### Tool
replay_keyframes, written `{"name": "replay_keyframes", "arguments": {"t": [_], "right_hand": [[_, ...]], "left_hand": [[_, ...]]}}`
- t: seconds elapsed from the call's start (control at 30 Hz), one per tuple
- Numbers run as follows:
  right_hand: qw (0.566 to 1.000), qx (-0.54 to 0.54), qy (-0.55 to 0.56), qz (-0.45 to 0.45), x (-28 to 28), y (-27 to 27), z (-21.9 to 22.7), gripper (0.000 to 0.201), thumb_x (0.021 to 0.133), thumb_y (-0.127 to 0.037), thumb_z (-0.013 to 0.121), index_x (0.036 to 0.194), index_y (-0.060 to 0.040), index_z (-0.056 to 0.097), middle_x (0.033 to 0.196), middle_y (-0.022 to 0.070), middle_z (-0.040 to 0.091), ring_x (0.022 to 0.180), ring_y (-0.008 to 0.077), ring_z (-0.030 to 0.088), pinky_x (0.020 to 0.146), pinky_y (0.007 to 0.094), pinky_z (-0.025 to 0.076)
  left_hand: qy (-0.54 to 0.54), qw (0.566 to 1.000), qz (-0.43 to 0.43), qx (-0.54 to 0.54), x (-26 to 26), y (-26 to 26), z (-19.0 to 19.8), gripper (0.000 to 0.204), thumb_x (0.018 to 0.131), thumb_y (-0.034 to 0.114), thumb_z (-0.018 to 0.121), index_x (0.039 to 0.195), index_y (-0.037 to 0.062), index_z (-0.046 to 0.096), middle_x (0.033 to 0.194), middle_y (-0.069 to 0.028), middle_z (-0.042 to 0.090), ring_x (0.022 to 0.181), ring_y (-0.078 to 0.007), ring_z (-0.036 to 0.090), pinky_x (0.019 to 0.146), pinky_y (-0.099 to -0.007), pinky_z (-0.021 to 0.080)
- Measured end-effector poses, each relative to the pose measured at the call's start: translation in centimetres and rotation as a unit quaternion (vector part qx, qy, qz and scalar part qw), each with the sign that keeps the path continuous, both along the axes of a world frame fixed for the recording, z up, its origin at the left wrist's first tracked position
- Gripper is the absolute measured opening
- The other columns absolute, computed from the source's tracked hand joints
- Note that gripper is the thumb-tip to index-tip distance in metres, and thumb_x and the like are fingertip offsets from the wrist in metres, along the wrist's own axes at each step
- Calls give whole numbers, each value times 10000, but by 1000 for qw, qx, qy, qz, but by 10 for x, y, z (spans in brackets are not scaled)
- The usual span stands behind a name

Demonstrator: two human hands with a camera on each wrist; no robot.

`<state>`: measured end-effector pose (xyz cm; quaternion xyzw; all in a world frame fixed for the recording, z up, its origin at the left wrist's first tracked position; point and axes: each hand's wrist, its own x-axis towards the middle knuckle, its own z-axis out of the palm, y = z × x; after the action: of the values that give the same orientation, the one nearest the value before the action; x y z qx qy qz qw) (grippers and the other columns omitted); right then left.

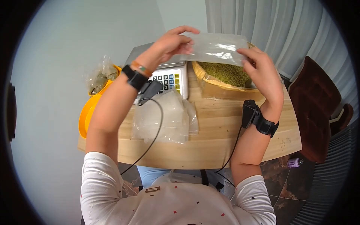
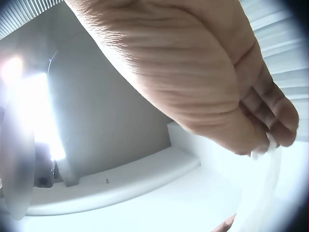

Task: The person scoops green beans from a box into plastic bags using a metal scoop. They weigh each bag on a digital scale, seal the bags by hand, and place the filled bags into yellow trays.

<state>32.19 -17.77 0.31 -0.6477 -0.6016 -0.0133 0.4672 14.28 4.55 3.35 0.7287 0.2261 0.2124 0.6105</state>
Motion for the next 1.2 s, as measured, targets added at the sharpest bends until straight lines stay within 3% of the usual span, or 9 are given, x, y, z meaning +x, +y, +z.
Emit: {"name": "replay_keyframes", "arguments": {"t": [0.4,0.47,0.53,0.57,0.77,0.9,1.03,1.13,1.2], "right_hand": [[935,-172,-221,219,-118,22,-5,326,865,-143,675,1167,-26,643,1066,152,606,995,315,577,849,389,473],[931,-205,-205,222,-140,24,-6,386,848,-157,703,1213,-54,630,1192,151,560,1106,312,538,905,391,457],[939,-91,-238,231,-156,33,-23,475,822,-164,728,1278,-120,603,1270,140,526,1187,321,495,983,398,428],[926,-150,-237,254,-163,36,-29,608,818,-254,749,1383,-202,532,1426,162,434,1335,371,390,1101,463,353],[840,-320,-302,317,-196,61,-89,763,834,-439,721,1502,-356,363,1580,197,258,1470,451,168,1153,643,169],[799,-405,-305,324,-204,70,-110,761,850,-448,707,1511,-388,334,1608,194,196,1485,463,106,1129,693,163],[792,-417,-305,325,-204,75,-112,773,861,-439,699,1523,-388,303,1612,193,178,1485,468,95,1119,705,182],[792,-416,-305,326,-205,75,-112,776,864,-441,694,1526,-383,293,1610,196,176,1481,478,94,1107,718,190],[797,-407,-307,324,-204,74,-115,775,865,-445,692,1526,-380,294,1607,198,183,1478,483,100,1101,723,198]], "left_hand": [[157,984,54,-63,-190,-19,-64,249,969,17,475,1123,16,670,873,-23,598,697,-122,640,648,-242,547],[167,980,53,-91,-206,-23,-82,247,971,16,475,1125,11,667,888,-31,599,712,-133,652,657,-252,557],[176,976,50,-121,-217,-25,-96,245,972,16,476,1128,5,665,903,-39,600,726,-144,665,666,-262,567],[173,975,51,-130,-220,-27,-100,243,976,20,474,1127,0,663,918,-45,600,737,-152,673,678,-269,575],[178,973,29,-143,-242,-14,-112,232,986,64,505,1162,-10,635,958,-57,602,797,-165,686,732,-285,584],[213,975,64,-10,-262,20,-94,242,986,112,516,1179,12,623,1042,-69,631,858,-167,681,763,-290,573],[173,939,285,88,-283,125,-79,244,948,73,528,1156,-8,626,1026,-75,664,865,-171,670,748,-294,560],[142,890,368,230,-299,213,-92,245,842,137,614,992,-43,686,925,-166,708,875,-284,702,771,-389,562],[174,763,454,426,-300,245,-91,323,807,227,671,966,-53,694,921,-230,702,914,-376,684,819,-429,544]]}}
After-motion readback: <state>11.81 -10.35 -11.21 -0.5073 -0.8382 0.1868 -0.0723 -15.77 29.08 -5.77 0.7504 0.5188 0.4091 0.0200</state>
